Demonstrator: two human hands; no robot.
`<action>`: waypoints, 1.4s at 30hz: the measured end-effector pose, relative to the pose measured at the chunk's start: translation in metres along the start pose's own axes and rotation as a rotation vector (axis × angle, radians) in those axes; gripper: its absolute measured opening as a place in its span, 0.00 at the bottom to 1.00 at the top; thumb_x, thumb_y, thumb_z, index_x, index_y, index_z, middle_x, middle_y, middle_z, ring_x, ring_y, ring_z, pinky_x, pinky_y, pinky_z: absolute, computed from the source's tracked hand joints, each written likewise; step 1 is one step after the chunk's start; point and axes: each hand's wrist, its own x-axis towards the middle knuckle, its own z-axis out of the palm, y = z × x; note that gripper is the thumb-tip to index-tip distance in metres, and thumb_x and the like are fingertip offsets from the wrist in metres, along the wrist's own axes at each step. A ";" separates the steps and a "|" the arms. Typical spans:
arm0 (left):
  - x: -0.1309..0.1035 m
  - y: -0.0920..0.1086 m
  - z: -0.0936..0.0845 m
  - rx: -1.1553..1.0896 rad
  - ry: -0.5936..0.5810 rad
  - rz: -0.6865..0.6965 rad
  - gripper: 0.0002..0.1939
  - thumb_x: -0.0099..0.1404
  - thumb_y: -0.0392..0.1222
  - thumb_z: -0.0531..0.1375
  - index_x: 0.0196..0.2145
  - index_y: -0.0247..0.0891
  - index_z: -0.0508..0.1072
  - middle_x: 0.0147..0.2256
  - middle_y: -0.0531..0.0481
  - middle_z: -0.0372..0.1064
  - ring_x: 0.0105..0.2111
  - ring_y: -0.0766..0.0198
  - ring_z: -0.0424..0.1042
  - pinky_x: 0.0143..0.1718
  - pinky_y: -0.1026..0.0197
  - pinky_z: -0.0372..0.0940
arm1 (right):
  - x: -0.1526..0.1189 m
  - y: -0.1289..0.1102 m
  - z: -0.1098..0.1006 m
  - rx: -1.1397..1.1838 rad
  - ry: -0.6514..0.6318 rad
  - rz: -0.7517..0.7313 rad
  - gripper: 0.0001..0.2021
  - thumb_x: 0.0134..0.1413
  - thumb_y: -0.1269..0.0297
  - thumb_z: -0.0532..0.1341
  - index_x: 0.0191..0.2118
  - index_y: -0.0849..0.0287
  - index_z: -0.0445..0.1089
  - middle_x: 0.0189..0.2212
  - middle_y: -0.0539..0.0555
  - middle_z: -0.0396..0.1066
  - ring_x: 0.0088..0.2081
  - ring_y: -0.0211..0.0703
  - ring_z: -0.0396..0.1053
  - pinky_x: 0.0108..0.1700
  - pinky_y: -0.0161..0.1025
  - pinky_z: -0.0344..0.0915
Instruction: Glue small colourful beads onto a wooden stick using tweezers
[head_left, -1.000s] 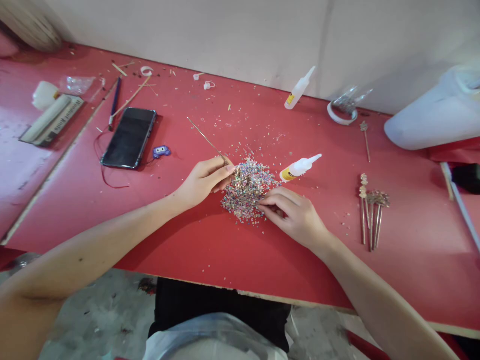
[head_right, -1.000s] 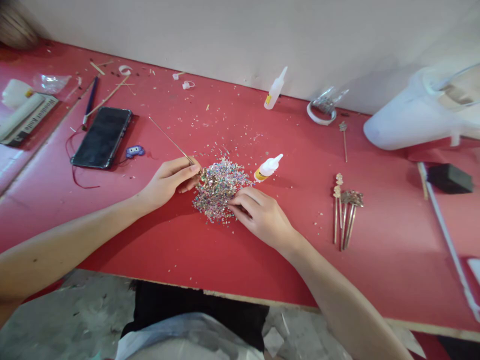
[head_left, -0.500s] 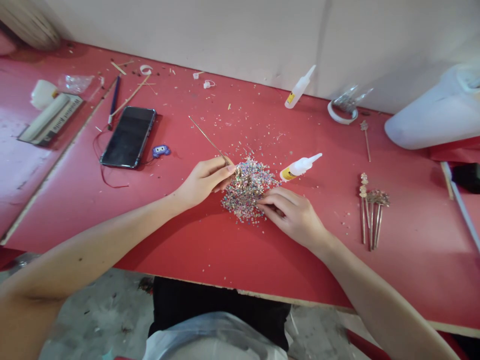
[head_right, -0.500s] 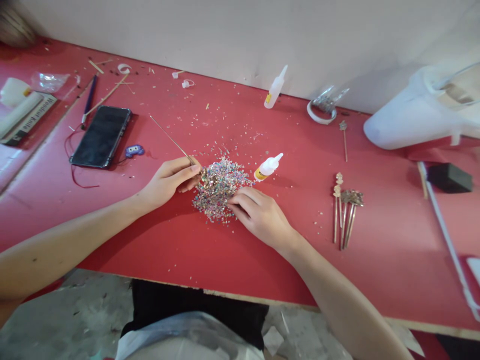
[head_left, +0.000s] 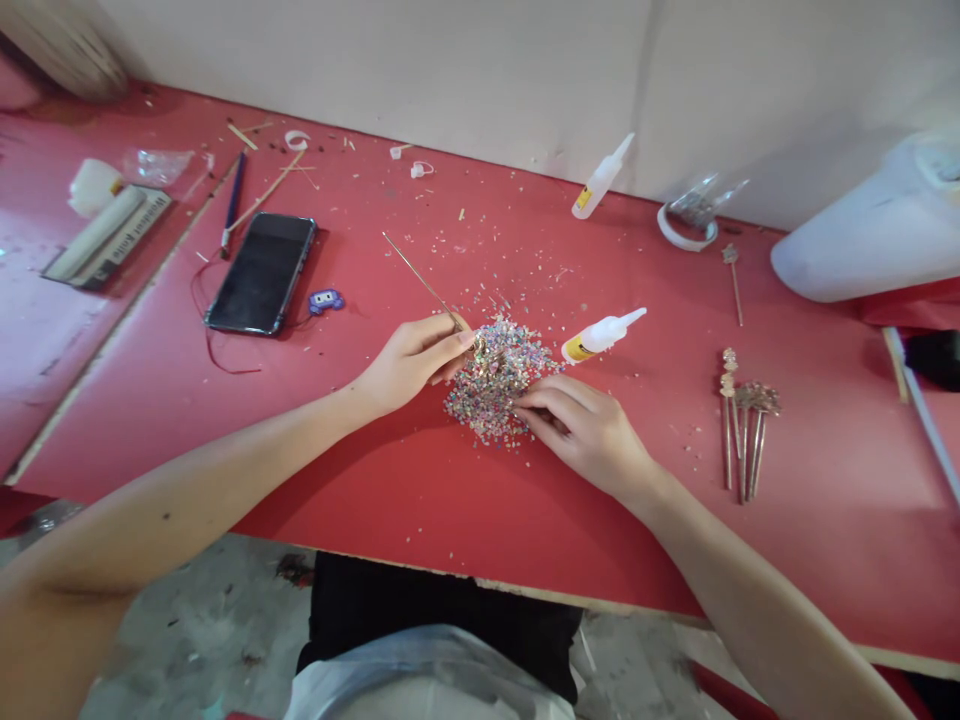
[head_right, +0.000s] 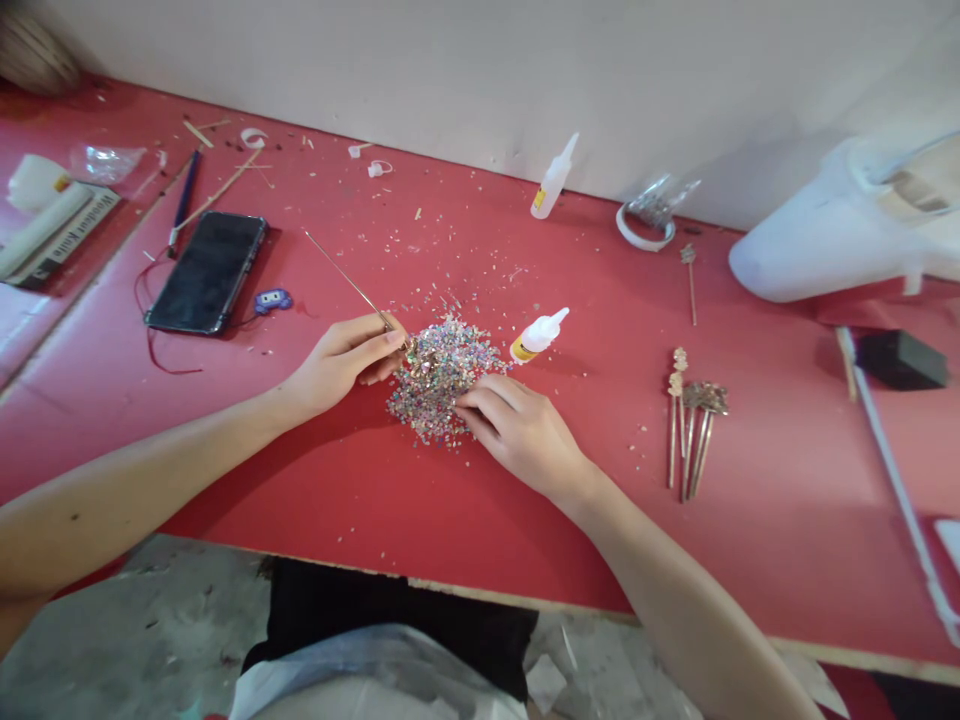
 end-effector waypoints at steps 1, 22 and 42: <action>0.000 0.000 0.000 -0.001 0.000 -0.001 0.15 0.71 0.43 0.53 0.26 0.36 0.63 0.19 0.57 0.55 0.19 0.74 0.55 0.20 0.69 0.53 | 0.000 0.000 0.000 -0.006 -0.002 0.000 0.04 0.63 0.68 0.58 0.39 0.58 0.71 0.33 0.55 0.72 0.35 0.41 0.72 0.38 0.37 0.69; -0.007 0.005 0.008 0.052 -0.044 -0.028 0.16 0.70 0.44 0.56 0.26 0.34 0.69 0.19 0.54 0.65 0.18 0.75 0.61 0.21 0.70 0.57 | 0.003 -0.031 -0.010 0.600 0.245 0.428 0.03 0.56 0.67 0.64 0.31 0.57 0.71 0.27 0.49 0.69 0.26 0.34 0.66 0.26 0.33 0.64; -0.012 0.010 0.018 0.139 -0.070 -0.044 0.17 0.70 0.45 0.55 0.25 0.33 0.70 0.21 0.52 0.70 0.18 0.74 0.62 0.21 0.69 0.59 | 0.003 -0.034 -0.002 0.519 0.232 0.496 0.05 0.56 0.64 0.64 0.31 0.57 0.71 0.25 0.48 0.69 0.25 0.34 0.66 0.26 0.33 0.65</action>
